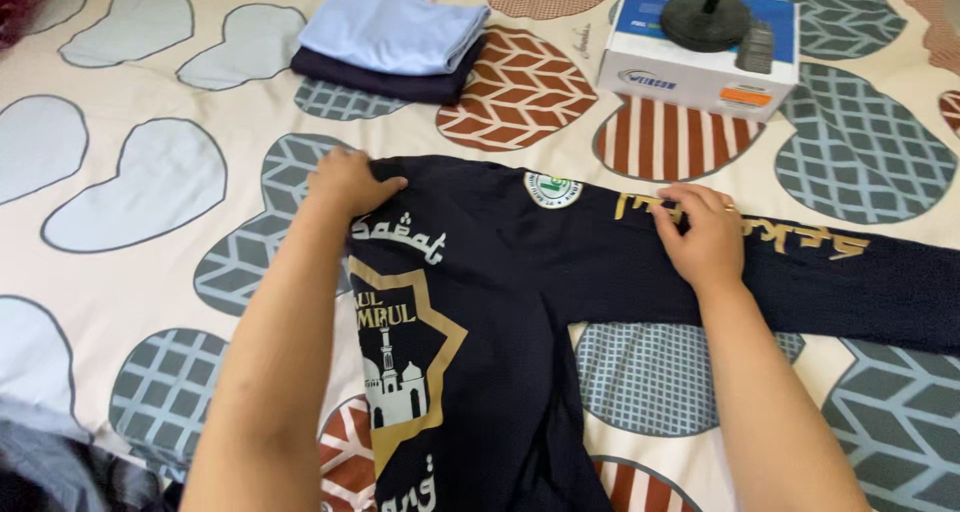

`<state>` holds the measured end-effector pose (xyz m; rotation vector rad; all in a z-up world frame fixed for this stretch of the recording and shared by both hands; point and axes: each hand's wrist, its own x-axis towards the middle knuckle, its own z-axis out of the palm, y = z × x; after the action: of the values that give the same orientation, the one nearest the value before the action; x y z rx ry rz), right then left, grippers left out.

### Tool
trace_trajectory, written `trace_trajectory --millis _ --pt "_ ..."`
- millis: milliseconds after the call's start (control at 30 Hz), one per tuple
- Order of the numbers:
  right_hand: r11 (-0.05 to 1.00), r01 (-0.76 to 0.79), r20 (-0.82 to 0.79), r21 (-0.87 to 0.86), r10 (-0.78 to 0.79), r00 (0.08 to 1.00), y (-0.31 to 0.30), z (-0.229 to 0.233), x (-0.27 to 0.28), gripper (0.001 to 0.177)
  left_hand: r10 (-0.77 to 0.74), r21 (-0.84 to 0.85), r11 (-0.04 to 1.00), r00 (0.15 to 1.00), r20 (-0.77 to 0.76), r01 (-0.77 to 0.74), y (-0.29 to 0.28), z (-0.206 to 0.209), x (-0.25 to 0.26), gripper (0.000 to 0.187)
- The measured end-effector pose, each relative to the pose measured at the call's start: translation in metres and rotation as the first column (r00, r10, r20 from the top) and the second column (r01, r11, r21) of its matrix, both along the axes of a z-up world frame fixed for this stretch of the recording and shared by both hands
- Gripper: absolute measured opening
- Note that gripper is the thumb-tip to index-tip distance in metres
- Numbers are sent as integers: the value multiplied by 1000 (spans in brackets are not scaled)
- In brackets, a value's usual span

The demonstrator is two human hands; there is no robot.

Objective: The person folds a long-sleeved shirt on a patterned bedspread, smoothing the fabric and sleeves before tucking them into a final rectangular shape.

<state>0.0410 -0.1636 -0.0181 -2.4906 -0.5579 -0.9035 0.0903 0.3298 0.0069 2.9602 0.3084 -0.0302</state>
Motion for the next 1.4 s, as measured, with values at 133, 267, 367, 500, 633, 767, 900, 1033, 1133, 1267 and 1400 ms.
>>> trace_trajectory --millis 133,267,367,500,633,767,900,1033,1133,1267,1400 --pt "999 37 -14 -18 -38 999 1 0 -2 21 14 -279 960 995 103 15 -12 14 2 59" --pt "997 82 -60 -10 -83 995 4 2 -5 21 -4 -302 938 873 488 173 -28 19 -7 50" --pt "996 83 -93 12 -82 992 5 2 -6 21 -69 -45 992 820 569 115 -19 14 -14 50" --pt "995 92 -58 -37 -94 994 2 -1 -3 21 53 -57 997 988 147 -45 2 -2 -5 55" --pt "999 35 -70 10 -34 997 -5 -5 1 22 73 -330 943 996 49 -53 6 1 4 78" --pt "998 -35 -215 49 44 976 -20 5 6 33 -108 -253 967 964 -245 44 5 10 9 110" --pt "992 -2 -311 -127 -38 950 -30 38 -4 38 -223 -80 975 941 -254 210 2 40 -14 79" --pt "967 -70 -361 -245 -24 932 -36 94 -61 26 -142 -484 858 985 98 172 -4 107 -92 59" --pt "989 -118 -384 -88 76 920 -49 137 -110 22 -139 -578 803 989 57 146 -8 161 -161 56" --pt "989 -114 -538 96 148 830 -59 170 -169 21 -582 -433 767 797 -160 473 -11 204 -237 73" --pt "997 8 -183 -77 -22 983 -56 211 -196 27 -194 59 981 963 187 186 -40 267 -234 49"
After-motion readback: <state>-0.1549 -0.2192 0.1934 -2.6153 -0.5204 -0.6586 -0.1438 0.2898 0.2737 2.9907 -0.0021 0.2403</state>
